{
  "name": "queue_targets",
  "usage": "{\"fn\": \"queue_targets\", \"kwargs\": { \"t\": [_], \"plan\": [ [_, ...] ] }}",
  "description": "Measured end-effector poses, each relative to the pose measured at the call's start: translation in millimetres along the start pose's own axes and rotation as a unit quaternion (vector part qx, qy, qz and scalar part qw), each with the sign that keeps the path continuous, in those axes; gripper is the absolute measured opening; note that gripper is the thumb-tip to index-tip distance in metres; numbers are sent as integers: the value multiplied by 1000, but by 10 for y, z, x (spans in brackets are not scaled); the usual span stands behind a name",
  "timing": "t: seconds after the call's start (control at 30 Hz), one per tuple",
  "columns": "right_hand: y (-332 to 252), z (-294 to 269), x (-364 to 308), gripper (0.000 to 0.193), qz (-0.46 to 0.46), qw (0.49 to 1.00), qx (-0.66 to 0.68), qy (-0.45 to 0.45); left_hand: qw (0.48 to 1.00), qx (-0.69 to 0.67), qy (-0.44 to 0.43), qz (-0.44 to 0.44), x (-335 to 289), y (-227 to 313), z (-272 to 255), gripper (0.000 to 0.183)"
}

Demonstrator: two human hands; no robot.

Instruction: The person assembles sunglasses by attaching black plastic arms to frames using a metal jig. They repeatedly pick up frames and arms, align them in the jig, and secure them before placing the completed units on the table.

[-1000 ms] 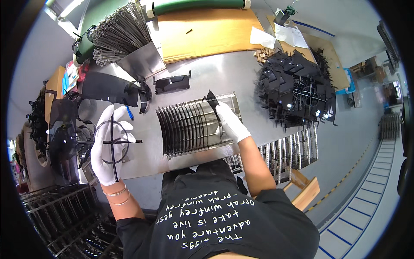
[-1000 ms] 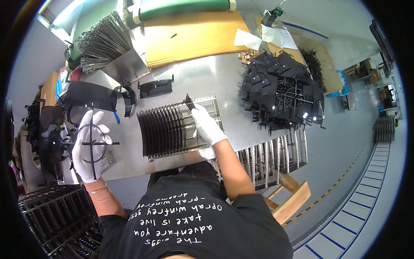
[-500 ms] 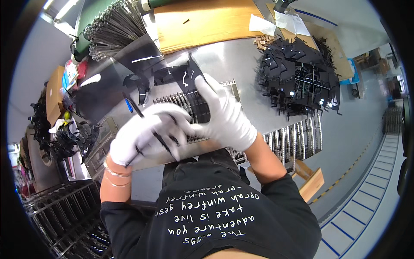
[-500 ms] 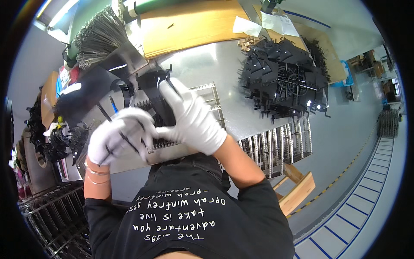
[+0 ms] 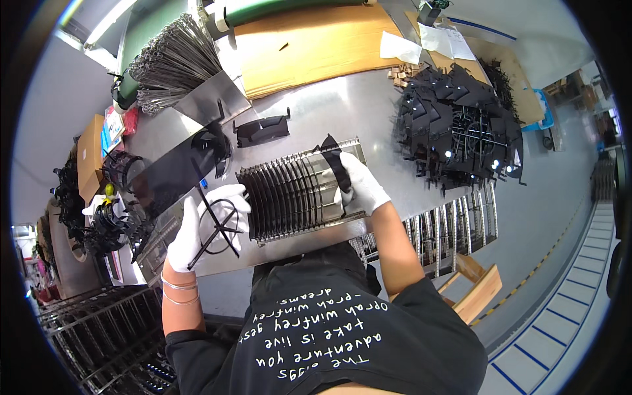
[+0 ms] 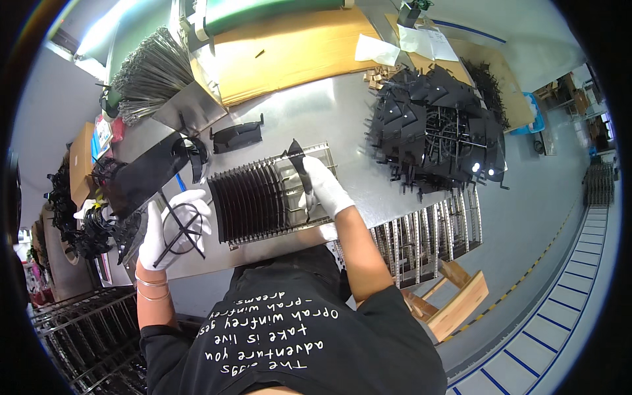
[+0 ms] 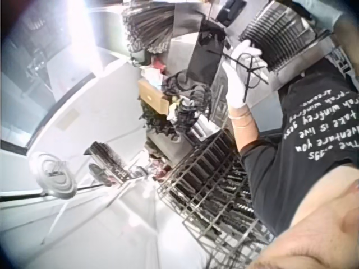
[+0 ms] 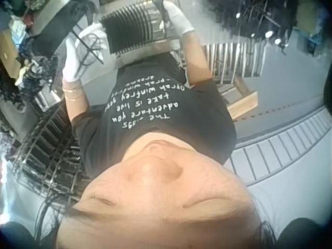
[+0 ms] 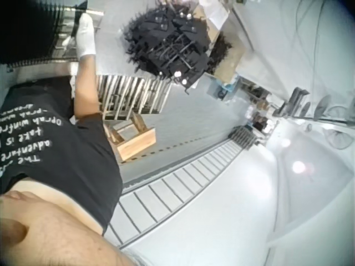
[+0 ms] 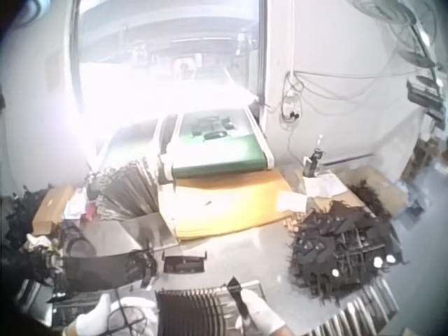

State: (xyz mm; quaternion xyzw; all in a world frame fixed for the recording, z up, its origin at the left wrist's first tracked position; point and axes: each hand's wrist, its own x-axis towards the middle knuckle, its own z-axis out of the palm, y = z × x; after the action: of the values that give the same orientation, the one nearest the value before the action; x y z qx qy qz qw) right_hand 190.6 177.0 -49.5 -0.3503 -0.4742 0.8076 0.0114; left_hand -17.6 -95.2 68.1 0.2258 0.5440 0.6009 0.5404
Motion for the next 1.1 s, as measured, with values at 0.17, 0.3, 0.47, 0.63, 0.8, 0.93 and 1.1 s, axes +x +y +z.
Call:
{"fn": "queue_targets", "kwargs": {
  "t": [0.17,0.3,0.47,0.63,0.8,0.93,1.1],
  "plan": [
    [704,144,447,59,-201,852,-472,104,997,75,4,10,66,-123,-228,79],
    [418,198,67,79,-91,958,-267,44,995,94,-12,37,-15,26,-3,52],
    [-412,689,-592,100,-455,740,-489,86,974,-10,-208,-88,161,144,276,60],
    [-292,815,-931,84,-178,934,50,-307,893,-32,-369,-257,273,177,400,52],
    [10,-170,-553,49,-290,956,-24,24,950,-152,-188,-196,269,-381,452,43],
    [245,-337,-92,56,42,998,41,-37,974,-144,-113,-135,576,-849,945,39],
    [-155,3,-317,45,-37,996,-75,7,992,39,-74,-96,264,-506,88,28]
  ]
}}
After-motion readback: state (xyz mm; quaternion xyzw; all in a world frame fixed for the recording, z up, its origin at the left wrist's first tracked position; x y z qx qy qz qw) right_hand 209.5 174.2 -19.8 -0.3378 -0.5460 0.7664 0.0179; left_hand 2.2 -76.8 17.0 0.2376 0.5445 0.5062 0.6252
